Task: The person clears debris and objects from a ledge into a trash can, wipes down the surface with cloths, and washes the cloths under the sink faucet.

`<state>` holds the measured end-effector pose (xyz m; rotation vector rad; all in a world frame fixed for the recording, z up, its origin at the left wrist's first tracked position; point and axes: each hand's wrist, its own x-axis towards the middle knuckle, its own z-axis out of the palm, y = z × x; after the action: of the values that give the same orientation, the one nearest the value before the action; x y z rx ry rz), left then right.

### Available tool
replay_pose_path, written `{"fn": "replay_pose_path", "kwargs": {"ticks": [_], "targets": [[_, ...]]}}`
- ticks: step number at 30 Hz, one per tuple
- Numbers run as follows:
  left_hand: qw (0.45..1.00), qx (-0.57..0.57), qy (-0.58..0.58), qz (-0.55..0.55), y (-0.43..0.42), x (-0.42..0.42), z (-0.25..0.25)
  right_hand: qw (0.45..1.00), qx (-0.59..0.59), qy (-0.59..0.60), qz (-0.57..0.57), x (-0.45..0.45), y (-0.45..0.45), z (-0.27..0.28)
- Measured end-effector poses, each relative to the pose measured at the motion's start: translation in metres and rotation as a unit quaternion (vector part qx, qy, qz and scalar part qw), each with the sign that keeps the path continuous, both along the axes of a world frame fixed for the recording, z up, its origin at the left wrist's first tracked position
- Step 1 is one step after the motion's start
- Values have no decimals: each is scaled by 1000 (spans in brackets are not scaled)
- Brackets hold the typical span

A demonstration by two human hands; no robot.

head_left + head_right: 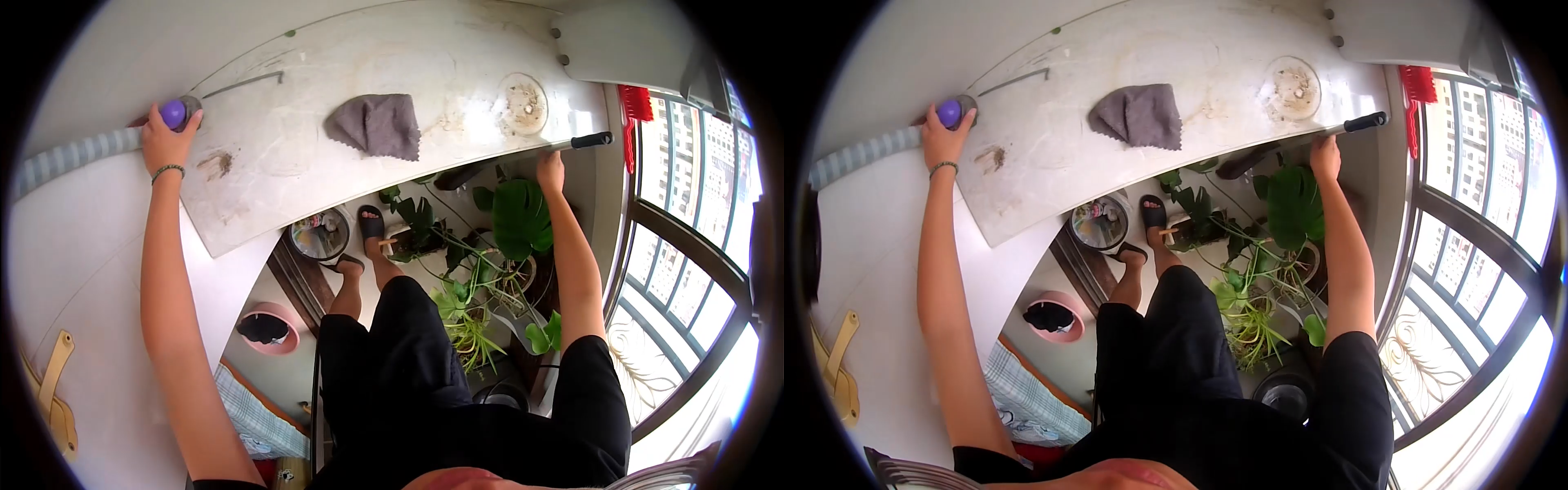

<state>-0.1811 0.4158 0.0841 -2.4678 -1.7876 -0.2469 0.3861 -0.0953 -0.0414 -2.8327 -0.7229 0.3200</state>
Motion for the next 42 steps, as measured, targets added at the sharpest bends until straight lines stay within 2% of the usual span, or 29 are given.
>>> {"fn": "replay_pose_path", "kwargs": {"ticks": [3, 6, 10, 14, 18, 21, 27, 30, 31, 32, 35, 38, 42], "targets": [[992, -106, 27, 58, 7, 10, 7, 999, 21, 41, -17, 0, -3, -4], [990, -115, -1, 77, 22, 9, 0, 997, 46, 48, -41, -5, -1, 3], [988, -111, 45, 100, 21, 12, -1, 995, 65, 71, -32, -5, -5, 4], [993, -84, 18, 78, 15, 16, 0, 996, 73, 43, 1, -10, 1, 7], [996, -85, -21, 35, 20, 9, -8, 990, 135, 31, 24, -19, 12, 19], [995, -83, -52, 1, 28, -2, -15, 994, 62, 87, -31, -16, 12, 22], [989, -103, -106, -16, -5, 14, 19, 991, 122, -44, -21, -38, 2, 48], [984, -106, -131, -60, -26, 33, 35, 969, 189, -145, 64, -76, 18, 96], [980, -103, -142, -89, -38, 44, 40, 946, 238, -181, 122, -93, 29, 115], [976, -117, -150, -107, -52, 59, 48, 933, 279, -171, 150, -107, 35, 121], [958, -185, -171, -138, -95, 115, 75, 925, 302, -71, 219, -149, 54, 117], [939, -163, -185, -241, -121, 171, 69, 914, 318, 72, 241, -198, 61, 106], [910, -215, -172, -309, -158, 272, 60, 880, 322, 184, 298, -264, 28, 119]]}}
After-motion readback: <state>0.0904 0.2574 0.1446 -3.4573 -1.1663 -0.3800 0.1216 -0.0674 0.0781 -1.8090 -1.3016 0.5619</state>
